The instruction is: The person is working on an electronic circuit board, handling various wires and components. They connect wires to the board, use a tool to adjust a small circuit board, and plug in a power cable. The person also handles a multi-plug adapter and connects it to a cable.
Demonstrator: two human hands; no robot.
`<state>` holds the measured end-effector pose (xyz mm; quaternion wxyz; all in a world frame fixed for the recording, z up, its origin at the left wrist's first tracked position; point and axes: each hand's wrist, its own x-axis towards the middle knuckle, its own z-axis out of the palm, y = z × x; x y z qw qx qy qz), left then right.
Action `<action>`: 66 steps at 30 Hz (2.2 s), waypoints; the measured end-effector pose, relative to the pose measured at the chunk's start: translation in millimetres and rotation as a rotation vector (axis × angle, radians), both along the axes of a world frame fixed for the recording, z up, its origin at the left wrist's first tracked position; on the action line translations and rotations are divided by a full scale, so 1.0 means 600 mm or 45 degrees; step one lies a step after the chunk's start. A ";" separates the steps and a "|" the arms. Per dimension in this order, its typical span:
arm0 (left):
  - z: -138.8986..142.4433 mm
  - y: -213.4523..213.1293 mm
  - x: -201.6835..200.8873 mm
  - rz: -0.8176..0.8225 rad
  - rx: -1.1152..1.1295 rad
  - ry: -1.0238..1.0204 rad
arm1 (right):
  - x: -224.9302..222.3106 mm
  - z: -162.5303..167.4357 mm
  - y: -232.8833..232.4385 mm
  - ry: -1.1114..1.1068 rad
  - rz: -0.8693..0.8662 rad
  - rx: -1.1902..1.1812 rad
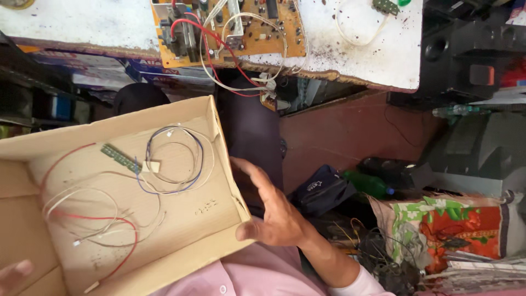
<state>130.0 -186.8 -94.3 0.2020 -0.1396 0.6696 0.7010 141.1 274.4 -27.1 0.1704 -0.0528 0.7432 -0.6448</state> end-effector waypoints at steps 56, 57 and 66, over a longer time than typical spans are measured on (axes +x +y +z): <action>0.237 0.975 -0.509 -0.300 -0.075 1.872 | 0.112 0.111 0.587 0.221 -1.977 -0.572; 0.264 0.962 -0.507 -0.255 -0.038 1.897 | 0.098 0.111 0.584 0.203 -1.996 -0.560; 0.406 0.843 -0.411 -0.317 0.444 1.625 | -0.049 0.069 0.506 0.206 -1.887 -0.579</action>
